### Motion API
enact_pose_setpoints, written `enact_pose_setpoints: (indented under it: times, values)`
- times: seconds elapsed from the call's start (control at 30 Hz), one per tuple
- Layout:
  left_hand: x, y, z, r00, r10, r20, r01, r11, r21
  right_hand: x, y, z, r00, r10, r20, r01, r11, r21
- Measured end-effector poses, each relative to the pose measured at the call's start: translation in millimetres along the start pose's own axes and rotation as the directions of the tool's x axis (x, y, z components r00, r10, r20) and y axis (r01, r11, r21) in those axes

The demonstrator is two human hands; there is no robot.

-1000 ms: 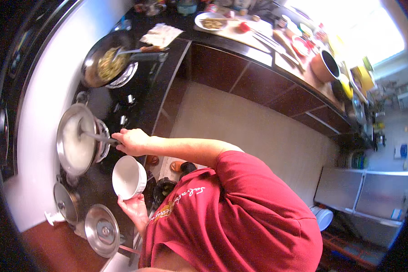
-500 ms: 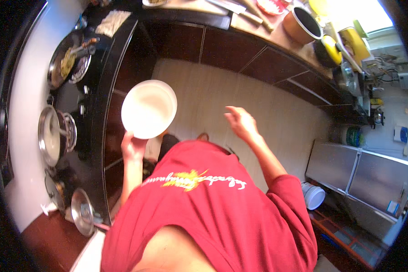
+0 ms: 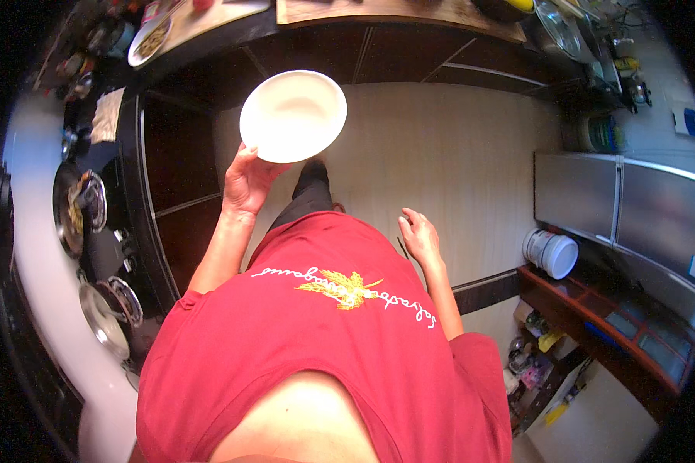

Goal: The person prepares food by stirring a pot with a ladle, pouring liquid from a bowl into the pot, and handling various ingredients on a counter.

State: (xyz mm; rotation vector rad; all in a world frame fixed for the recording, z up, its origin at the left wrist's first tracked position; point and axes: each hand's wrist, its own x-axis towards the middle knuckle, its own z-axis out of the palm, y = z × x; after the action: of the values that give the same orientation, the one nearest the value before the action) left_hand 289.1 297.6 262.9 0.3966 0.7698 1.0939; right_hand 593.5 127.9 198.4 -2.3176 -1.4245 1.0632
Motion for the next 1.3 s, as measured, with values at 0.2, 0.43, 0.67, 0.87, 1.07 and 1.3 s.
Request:
enact_pose_setpoints:
  times: [0.2, 0.43, 0.67, 0.87, 1.07, 1.3]
  values:
    - [78.2, 8.9, 10.2, 0.991, -0.127, 0.038, 0.127, 0.992, 0.012, 66.4, -41.3, -17.6, 0.999, 0.018, 0.026, -0.016, 0.997, -0.075]
    - [175.8, 25.9, 21.4, 0.956, -0.29, 0.053, 0.291, 0.956, -0.023, 136.9, -88.5, -28.3, 0.994, 0.063, 0.092, -0.06, 0.997, -0.043]
    - [249.1, 23.5, 47.5, 0.91, -0.398, 0.112, 0.402, 0.916, -0.009, 151.5, -61.6, -32.5, 0.989, 0.149, 0.024, -0.149, 0.989, -0.003]
    - [289.6, -8.2, 69.5, 0.89, -0.454, 0.039, 0.453, 0.891, 0.039, 161.6, -24.8, -53.2, 0.959, 0.274, 0.075, -0.278, 0.959, 0.046]
    - [292.6, -38.1, 110.9, 0.935, -0.336, -0.116, 0.338, 0.941, -0.006, 214.9, 10.6, -123.3, 0.961, 0.211, 0.181, -0.206, 0.977, -0.045]
    - [276.9, -39.8, 113.6, 0.956, -0.083, -0.281, 0.083, 0.996, -0.013, 315.9, 34.2, -202.6, 0.992, -0.037, 0.119, 0.067, 0.963, -0.262]
